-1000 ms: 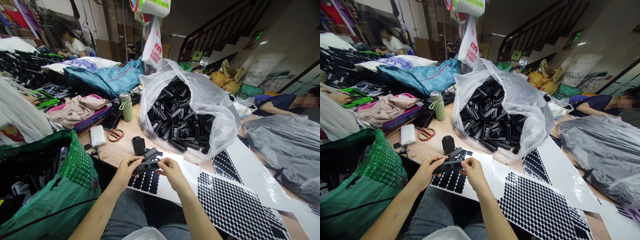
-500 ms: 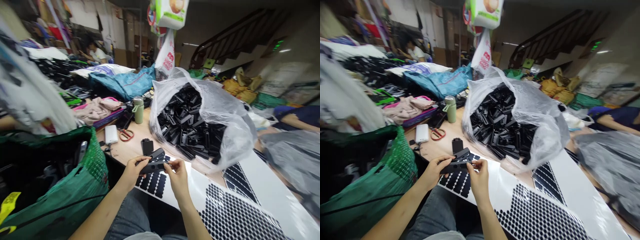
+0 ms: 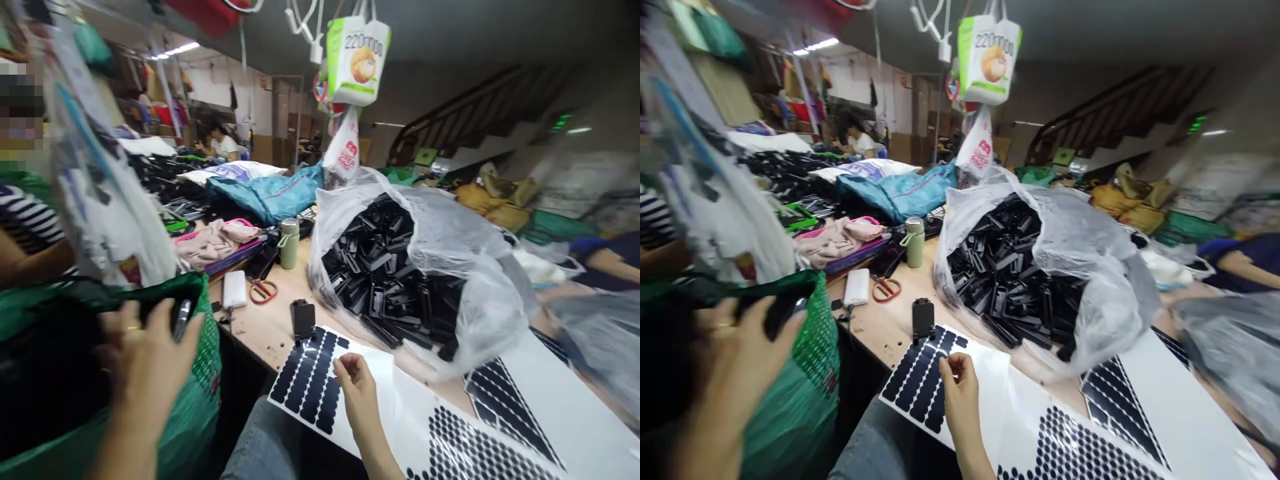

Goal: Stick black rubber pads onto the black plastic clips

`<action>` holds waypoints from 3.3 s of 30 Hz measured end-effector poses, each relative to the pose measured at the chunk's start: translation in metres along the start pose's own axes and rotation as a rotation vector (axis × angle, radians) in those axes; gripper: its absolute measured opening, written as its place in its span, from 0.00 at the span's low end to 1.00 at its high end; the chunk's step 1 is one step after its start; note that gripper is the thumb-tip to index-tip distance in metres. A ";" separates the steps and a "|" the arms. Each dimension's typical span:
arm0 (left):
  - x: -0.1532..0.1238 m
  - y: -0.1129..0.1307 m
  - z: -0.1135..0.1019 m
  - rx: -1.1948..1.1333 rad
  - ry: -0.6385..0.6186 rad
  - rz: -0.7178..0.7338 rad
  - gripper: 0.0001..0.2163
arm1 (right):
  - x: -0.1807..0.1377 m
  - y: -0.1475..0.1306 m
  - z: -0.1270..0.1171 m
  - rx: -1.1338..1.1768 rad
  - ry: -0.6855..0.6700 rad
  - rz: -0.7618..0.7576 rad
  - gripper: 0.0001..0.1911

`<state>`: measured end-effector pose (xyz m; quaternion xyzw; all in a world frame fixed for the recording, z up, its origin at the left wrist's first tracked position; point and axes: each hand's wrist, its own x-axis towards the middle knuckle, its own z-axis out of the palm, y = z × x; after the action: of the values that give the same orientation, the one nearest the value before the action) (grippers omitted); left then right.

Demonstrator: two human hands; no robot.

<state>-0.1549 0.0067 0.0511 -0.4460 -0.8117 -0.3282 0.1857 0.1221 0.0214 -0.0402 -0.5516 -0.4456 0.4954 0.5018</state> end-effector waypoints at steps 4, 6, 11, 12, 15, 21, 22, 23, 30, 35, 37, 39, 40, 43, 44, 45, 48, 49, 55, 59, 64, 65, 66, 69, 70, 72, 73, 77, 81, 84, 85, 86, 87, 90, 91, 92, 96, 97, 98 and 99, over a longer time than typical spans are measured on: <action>-0.034 0.124 0.098 -0.325 -0.469 0.531 0.19 | -0.003 0.007 -0.014 -0.020 0.019 -0.005 0.14; -0.044 0.183 0.145 -0.263 -0.633 0.535 0.23 | -0.006 0.012 -0.027 -0.045 0.059 0.002 0.14; -0.035 0.250 0.226 -0.162 -0.758 0.469 0.37 | -0.030 0.040 -0.077 -0.245 0.246 0.013 0.15; -0.032 0.252 0.236 -0.140 -0.785 0.461 0.38 | -0.039 0.050 -0.088 -0.321 0.299 -0.004 0.14; -0.026 0.251 0.256 -0.093 -0.820 0.475 0.38 | -0.067 0.080 -0.120 -0.663 0.334 -0.179 0.15; -0.024 0.260 0.249 -0.155 -0.638 0.508 0.32 | -0.079 0.098 -0.163 -1.181 0.076 -0.448 0.22; -0.023 0.263 0.242 -0.212 -0.555 0.499 0.32 | -0.073 0.096 -0.167 -1.201 0.096 -0.448 0.20; -0.022 0.266 0.232 -0.280 -0.472 0.487 0.32 | -0.067 0.094 -0.171 -1.209 0.098 -0.449 0.20; -0.011 0.262 0.156 -0.804 -0.569 0.291 0.36 | -0.033 0.080 -0.194 -1.105 -0.045 -0.365 0.23; -0.049 0.215 0.124 -1.064 -1.635 0.120 0.24 | -0.002 0.037 -0.170 -0.505 0.097 -0.102 0.19; -0.070 0.195 0.118 -1.089 -1.922 0.017 0.21 | 0.014 0.016 -0.146 -0.123 0.123 0.042 0.26; -0.085 0.181 0.114 -1.065 -2.019 -0.016 0.19 | 0.029 -0.002 -0.122 0.141 0.035 0.183 0.31; -0.089 0.175 0.114 -1.040 -2.029 0.007 0.19 | 0.036 -0.007 -0.110 0.201 -0.030 0.230 0.31; -0.090 0.164 0.118 -1.004 -1.969 0.082 0.24 | 0.053 -0.008 -0.082 0.221 -0.103 0.290 0.24; -0.088 0.161 0.121 -1.005 -1.900 0.073 0.27 | 0.058 -0.004 -0.074 0.221 -0.069 0.303 0.21; -0.086 0.158 0.125 -1.003 -1.803 0.061 0.30 | 0.063 0.002 -0.067 0.229 -0.019 0.318 0.19; -0.084 0.149 0.135 -0.955 -1.436 0.163 0.33 | 0.078 0.021 -0.048 0.268 0.122 0.367 0.15; -0.085 0.146 0.137 -0.942 -1.340 0.252 0.31 | 0.083 0.026 -0.043 0.273 0.150 0.375 0.15; -0.104 0.132 0.142 -0.869 -1.039 0.659 0.33 | 0.098 0.037 -0.023 0.287 0.248 0.394 0.14; -0.106 0.130 0.151 -0.943 -0.910 0.589 0.17 | 0.094 0.034 -0.027 0.185 0.223 0.336 0.15; -0.091 0.124 0.159 -1.056 -0.814 0.310 0.15 | 0.059 0.040 -0.032 -0.313 0.184 0.213 0.11; -0.089 0.122 0.159 -1.063 -0.830 0.282 0.16 | 0.050 0.043 -0.030 -0.361 0.183 0.213 0.09; -0.089 0.121 0.158 -1.070 -0.852 0.254 0.16 | 0.041 0.045 -0.026 -0.455 0.172 0.204 0.08; -0.091 0.119 0.155 -1.083 -0.894 0.171 0.18 | 0.025 0.051 -0.012 -0.816 0.124 0.170 0.07; -0.092 0.119 0.154 -1.081 -0.897 0.151 0.18 | 0.023 0.051 -0.007 -0.905 0.112 0.162 0.08; -0.094 0.117 0.153 -1.071 -0.897 0.116 0.19 | 0.021 0.051 -0.002 -0.959 0.108 0.162 0.09; -0.094 0.116 0.152 -1.065 -0.894 0.099 0.19 | 0.021 0.051 -0.001 -0.954 0.114 0.163 0.09; -0.092 0.110 0.149 -1.050 -0.868 0.053 0.19 | 0.020 0.051 0.000 -0.980 0.151 0.153 0.10; -0.090 0.102 0.146 -1.029 -0.886 0.036 0.20 | 0.019 0.054 0.003 -0.965 0.174 0.165 0.09; -0.089 0.098 0.145 -1.019 -0.911 0.044 0.20 | 0.019 0.057 0.002 -0.914 0.188 0.157 0.08; -0.088 0.097 0.144 -1.016 -0.911 0.049 0.20 | 0.019 0.057 0.001 -0.882 0.190 0.144 0.08; -0.088 0.097 0.144 -1.011 -0.907 0.053 0.20 | 0.019 0.058 0.000 -0.842 0.189 0.129 0.07; -0.088 0.096 0.143 -1.005 -0.901 0.056 0.20 | 0.018 0.059 -0.001 -0.796 0.186 0.111 0.07; -0.089 0.097 0.142 -0.984 -0.888 0.060 0.20 | 0.018 0.061 -0.003 -0.644 0.174 0.083 0.06; -0.089 0.097 0.141 -0.977 -0.886 0.063 0.20 | 0.018 0.062 -0.002 -0.597 0.172 0.083 0.06; -0.090 0.097 0.141 -0.970 -0.885 0.065 0.20 | 0.018 0.062 -0.002 -0.549 0.169 0.085 0.05; -0.092 0.096 0.142 -0.948 -0.872 0.061 0.20 | 0.020 0.063 -0.001 -0.285 0.139 0.126 0.05; -0.092 0.095 0.143 -0.946 -0.873 0.060 0.20 | 0.021 0.061 -0.003 -0.233 0.125 0.139 0.05; -0.092 0.094 0.143 -0.946 -0.876 0.059 0.20 | 0.022 0.057 -0.006 -0.199 0.109 0.147 0.05; -0.091 0.094 0.142 -0.945 -0.884 0.060 0.20 | 0.023 0.052 -0.011 -0.171 0.097 0.150 0.05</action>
<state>-0.0282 0.0873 -0.0704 -0.5951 -0.5671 -0.4300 -0.3733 0.1349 0.0374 -0.0937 -0.6474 -0.4192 0.4644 0.4354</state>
